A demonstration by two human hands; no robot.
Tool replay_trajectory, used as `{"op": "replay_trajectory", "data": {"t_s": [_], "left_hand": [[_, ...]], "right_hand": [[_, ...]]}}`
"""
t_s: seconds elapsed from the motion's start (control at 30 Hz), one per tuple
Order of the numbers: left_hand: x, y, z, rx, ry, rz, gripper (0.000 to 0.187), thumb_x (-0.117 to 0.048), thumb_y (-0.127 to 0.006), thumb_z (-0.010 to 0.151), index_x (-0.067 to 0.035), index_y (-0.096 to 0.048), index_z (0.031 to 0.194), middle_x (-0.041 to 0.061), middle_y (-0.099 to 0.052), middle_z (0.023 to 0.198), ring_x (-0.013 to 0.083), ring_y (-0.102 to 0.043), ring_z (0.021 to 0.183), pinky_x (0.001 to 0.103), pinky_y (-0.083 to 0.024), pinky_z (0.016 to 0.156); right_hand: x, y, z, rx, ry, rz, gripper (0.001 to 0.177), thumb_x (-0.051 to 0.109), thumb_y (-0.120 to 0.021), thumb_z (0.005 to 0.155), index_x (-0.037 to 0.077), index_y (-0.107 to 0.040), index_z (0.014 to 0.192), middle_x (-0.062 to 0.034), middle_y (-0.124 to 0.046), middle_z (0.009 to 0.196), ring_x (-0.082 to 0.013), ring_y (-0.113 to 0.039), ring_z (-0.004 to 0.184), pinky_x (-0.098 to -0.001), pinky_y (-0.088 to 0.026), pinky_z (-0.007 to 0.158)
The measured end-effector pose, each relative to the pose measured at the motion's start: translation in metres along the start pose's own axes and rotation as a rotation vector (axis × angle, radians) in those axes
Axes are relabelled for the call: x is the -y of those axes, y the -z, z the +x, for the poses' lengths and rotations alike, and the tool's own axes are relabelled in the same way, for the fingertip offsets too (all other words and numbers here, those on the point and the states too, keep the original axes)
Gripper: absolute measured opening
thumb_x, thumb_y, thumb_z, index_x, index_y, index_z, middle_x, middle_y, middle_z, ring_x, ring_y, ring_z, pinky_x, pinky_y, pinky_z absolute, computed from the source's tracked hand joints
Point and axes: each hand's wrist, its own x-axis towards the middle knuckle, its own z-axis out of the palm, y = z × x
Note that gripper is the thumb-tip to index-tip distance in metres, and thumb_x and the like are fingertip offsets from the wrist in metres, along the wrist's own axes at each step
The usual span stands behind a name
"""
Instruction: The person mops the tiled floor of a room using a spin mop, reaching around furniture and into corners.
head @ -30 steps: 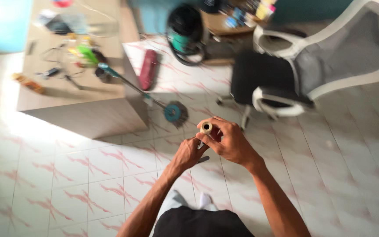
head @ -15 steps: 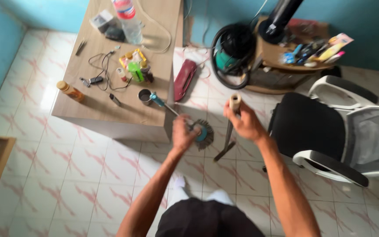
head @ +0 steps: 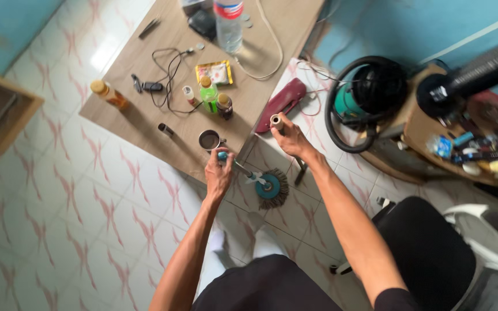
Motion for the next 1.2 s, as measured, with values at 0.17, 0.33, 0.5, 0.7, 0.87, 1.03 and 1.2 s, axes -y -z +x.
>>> {"op": "replay_trajectory", "data": {"t_s": [0.17, 0.33, 0.5, 0.7, 0.87, 1.03, 1.2], "left_hand": [[0.005, -0.013, -0.045, 0.108, -0.115, -0.070, 0.028, -0.033, -0.073, 0.095, -0.010, -0.067, 0.109, 0.008, -0.069, 0.081, 0.0176, -0.066, 0.074, 0.035, -0.053, 0.068], [-0.032, 0.006, -0.069, 0.193, 0.107, 0.023, 0.028, -0.036, -0.073, 0.095, -0.011, -0.068, 0.106, 0.009, -0.062, 0.069, 0.0187, -0.058, 0.063, 0.037, -0.050, 0.062], [-0.067, 0.033, -0.069, 0.080, 0.050, -0.008, 0.029, -0.037, -0.070, 0.096, -0.010, -0.067, 0.104, 0.006, -0.067, 0.072, 0.0153, -0.064, 0.065, 0.035, -0.052, 0.060], [-0.100, 0.068, -0.080, -0.007, -0.057, 0.040, 0.027, -0.035, -0.070, 0.098, -0.008, -0.066, 0.100, 0.007, -0.068, 0.075, 0.0169, -0.066, 0.066, 0.035, -0.053, 0.058], [-0.134, 0.110, -0.115, -0.197, -0.319, 0.094, 0.025, -0.028, -0.073, 0.098, -0.005, -0.065, 0.091, 0.008, -0.068, 0.081, 0.0215, -0.066, 0.070, 0.036, -0.053, 0.061], [-0.171, 0.175, -0.156, -0.366, -0.524, 0.100, 0.027, -0.020, -0.074, 0.099, -0.004, -0.063, 0.081, 0.005, -0.066, 0.076, 0.0170, -0.065, 0.063, 0.031, -0.052, 0.057], [-0.190, 0.217, -0.186, -0.523, -0.616, -0.029, 0.027, -0.015, -0.071, 0.101, -0.002, -0.059, 0.081, 0.004, -0.062, 0.073, 0.0137, -0.059, 0.058, 0.030, -0.045, 0.052]], "right_hand": [[-0.020, -0.023, 0.059, 0.025, 0.068, 0.021, 0.021, 0.025, -0.060, 0.101, 0.010, -0.055, 0.115, -0.0153, -0.068, 0.091, -0.0346, -0.069, 0.087, -0.0457, -0.055, 0.077], [-0.015, -0.023, 0.119, 0.144, 0.061, 0.034, 0.023, 0.030, -0.063, 0.104, 0.009, -0.055, 0.109, -0.0123, -0.069, 0.082, -0.0238, -0.068, 0.075, -0.0423, -0.054, 0.068], [-0.014, -0.021, 0.138, 0.156, 0.149, 0.067, 0.023, 0.025, -0.068, 0.105, 0.005, -0.058, 0.107, -0.0142, -0.068, 0.087, -0.0227, -0.068, 0.078, -0.0398, -0.057, 0.069], [-0.009, -0.036, 0.135, 0.066, 0.225, 0.013, 0.029, 0.024, -0.073, 0.097, 0.004, -0.060, 0.114, -0.0156, -0.076, 0.096, -0.0260, -0.075, 0.090, -0.0408, -0.061, 0.075], [0.000, -0.046, 0.124, -0.044, 0.212, -0.144, 0.030, 0.022, -0.076, 0.097, 0.005, -0.061, 0.116, -0.0166, -0.075, 0.100, -0.0300, -0.074, 0.091, -0.0415, -0.058, 0.073], [0.015, -0.050, 0.116, -0.120, 0.084, -0.167, 0.031, 0.022, -0.076, 0.093, 0.009, -0.061, 0.117, -0.0124, -0.073, 0.097, -0.0290, -0.073, 0.084, -0.0415, -0.057, 0.073], [0.008, -0.057, 0.113, -0.168, 0.189, -0.284, 0.051, 0.014, -0.078, 0.087, 0.008, -0.054, 0.132, -0.0192, -0.062, 0.103, -0.0357, -0.065, 0.093, -0.0489, -0.054, 0.079]]}}
